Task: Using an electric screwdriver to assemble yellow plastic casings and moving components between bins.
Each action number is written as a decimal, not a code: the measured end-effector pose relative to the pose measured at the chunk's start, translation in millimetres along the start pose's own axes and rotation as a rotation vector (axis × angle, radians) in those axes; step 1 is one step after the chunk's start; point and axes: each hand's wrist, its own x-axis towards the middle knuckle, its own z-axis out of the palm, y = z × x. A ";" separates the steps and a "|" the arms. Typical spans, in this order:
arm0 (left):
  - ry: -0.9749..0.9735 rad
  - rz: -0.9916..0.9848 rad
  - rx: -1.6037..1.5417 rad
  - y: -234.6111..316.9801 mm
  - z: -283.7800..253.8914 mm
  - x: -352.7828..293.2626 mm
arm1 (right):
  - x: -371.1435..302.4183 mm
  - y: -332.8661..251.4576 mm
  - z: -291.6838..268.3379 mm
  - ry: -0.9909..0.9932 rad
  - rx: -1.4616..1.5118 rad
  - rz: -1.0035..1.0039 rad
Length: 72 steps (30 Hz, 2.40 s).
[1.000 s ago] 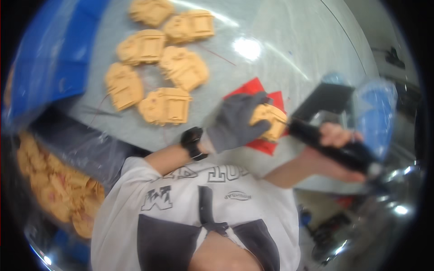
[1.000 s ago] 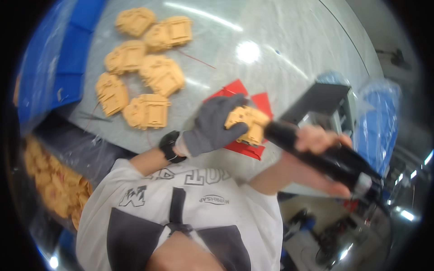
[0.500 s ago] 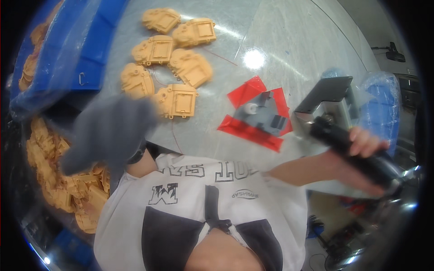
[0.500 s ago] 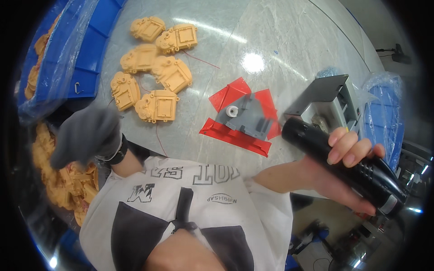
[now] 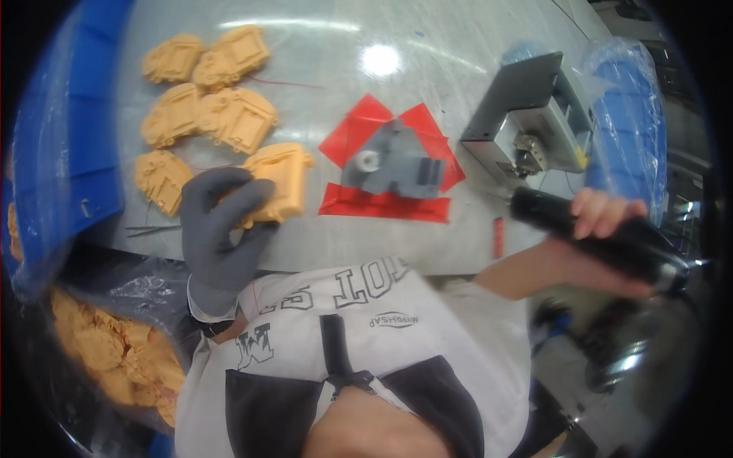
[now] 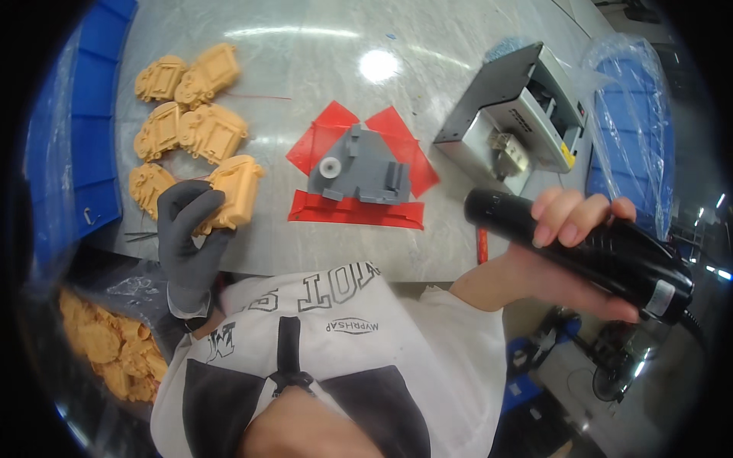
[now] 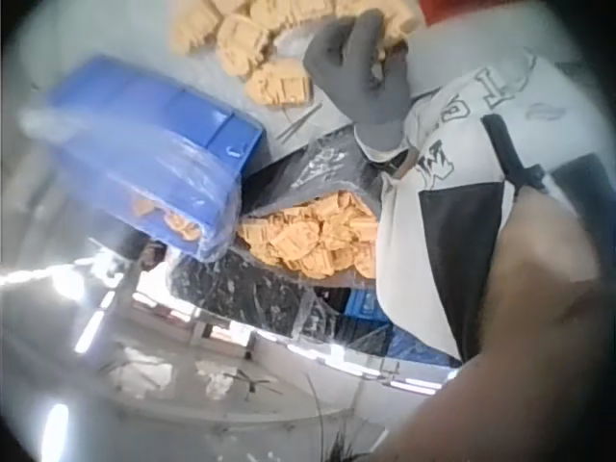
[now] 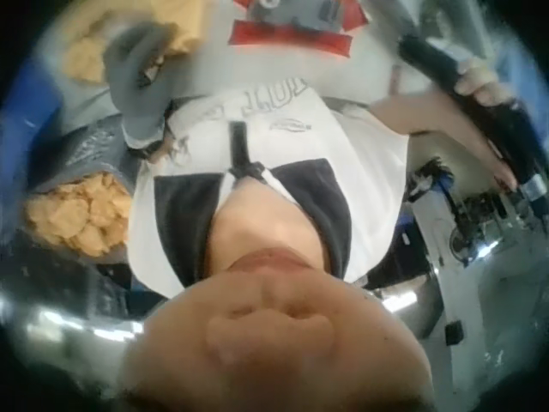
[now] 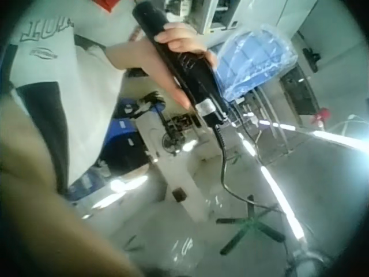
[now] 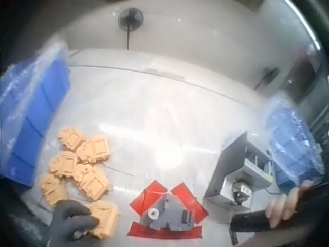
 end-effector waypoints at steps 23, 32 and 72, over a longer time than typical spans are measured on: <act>-0.326 0.098 -0.195 16.9 96.0 46.4 | 11.4 23.0 -30.8 0.546 -0.672 -0.291; -0.283 0.109 -0.101 0.3 115.3 48.4 | -25.6 19.1 23.8 0.200 -0.186 -0.120; -0.226 0.104 -0.218 1.8 121.9 44.2 | 1.1 -2.4 -12.1 0.448 -0.449 -0.400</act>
